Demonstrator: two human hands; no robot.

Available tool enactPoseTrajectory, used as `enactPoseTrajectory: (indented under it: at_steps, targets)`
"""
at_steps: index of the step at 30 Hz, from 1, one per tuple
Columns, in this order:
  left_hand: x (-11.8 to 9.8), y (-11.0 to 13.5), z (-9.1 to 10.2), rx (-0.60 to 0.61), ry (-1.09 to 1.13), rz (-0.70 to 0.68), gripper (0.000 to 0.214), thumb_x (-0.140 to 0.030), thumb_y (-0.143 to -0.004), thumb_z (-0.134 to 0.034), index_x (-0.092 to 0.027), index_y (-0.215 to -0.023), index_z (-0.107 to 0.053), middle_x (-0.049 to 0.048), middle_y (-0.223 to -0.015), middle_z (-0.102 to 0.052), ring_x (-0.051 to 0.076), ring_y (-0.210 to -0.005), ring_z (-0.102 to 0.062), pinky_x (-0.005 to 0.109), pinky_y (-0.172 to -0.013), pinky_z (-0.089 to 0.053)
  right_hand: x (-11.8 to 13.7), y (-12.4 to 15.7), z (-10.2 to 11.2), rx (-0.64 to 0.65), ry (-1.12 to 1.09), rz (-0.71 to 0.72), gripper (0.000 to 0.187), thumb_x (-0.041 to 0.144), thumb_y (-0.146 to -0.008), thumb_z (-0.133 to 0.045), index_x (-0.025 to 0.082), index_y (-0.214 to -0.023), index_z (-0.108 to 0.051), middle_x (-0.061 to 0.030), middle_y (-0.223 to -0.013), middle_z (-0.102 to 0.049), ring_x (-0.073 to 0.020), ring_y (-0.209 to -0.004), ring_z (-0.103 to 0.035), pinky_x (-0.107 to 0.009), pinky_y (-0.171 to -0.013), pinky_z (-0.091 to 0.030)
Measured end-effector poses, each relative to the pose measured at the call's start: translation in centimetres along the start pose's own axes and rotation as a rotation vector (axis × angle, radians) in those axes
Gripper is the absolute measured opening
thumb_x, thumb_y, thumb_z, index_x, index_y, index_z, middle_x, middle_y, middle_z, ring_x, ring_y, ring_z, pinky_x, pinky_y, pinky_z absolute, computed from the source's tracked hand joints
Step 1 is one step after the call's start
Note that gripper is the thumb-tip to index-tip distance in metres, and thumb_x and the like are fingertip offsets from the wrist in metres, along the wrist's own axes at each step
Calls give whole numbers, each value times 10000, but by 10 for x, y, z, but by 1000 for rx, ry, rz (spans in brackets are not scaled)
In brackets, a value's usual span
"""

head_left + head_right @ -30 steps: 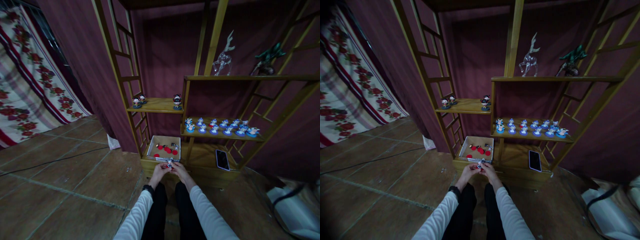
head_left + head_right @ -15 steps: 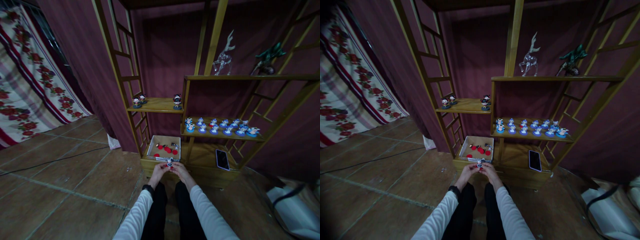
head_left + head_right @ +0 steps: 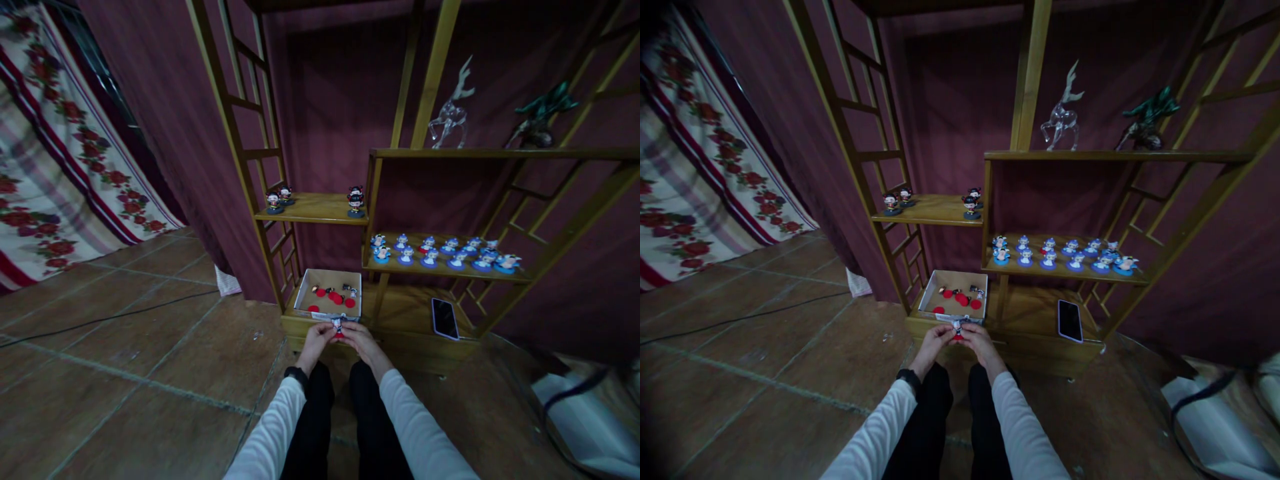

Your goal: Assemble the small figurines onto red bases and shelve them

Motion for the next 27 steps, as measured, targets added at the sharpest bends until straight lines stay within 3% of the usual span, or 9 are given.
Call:
enactPoseTrajectory:
  at_steps: [7, 21, 27]
  targets:
    - [2, -3, 4, -30, -55, -38, 333, -344, -445, -809, -131, -635, -638, 2, -605, -647, 104, -549, -570, 224, -567, -479, 0, 1, -4, 42, 27, -1, 308, 284, -576, -749, 149, -842, -673, -77, -870, -693, -205, -821, -653, -372, -822, -485]
    - [6, -1, 3, 44, -32, 7, 338, -358, -527, -768, -121, -754, -691, 51, -743, -690, 147, -639, -623, 290, -683, -506, -6, -4, 3, 10, 17, 5, 351, 298, -556, -756, 147, -860, -666, -88, -922, -687, -220, -867, -642, -388, -860, -455]
    - [5, -1, 6, -37, -39, 28, 312, -390, -561, -736, -124, -705, -662, 32, -684, -664, 132, -606, -606, 270, -632, -511, -2, -2, -2, 57, 19, 26, 353, 308, -547, -757, 153, -852, -668, -83, -946, -684, -218, -892, -628, -387, -873, -440]
Point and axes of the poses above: each hand's wrist, its own y-axis away from the middle knuckle, its own z-axis out of the back of the hand, x = y × z, the point moved 6 cm from there along -y, towards the middle knuckle
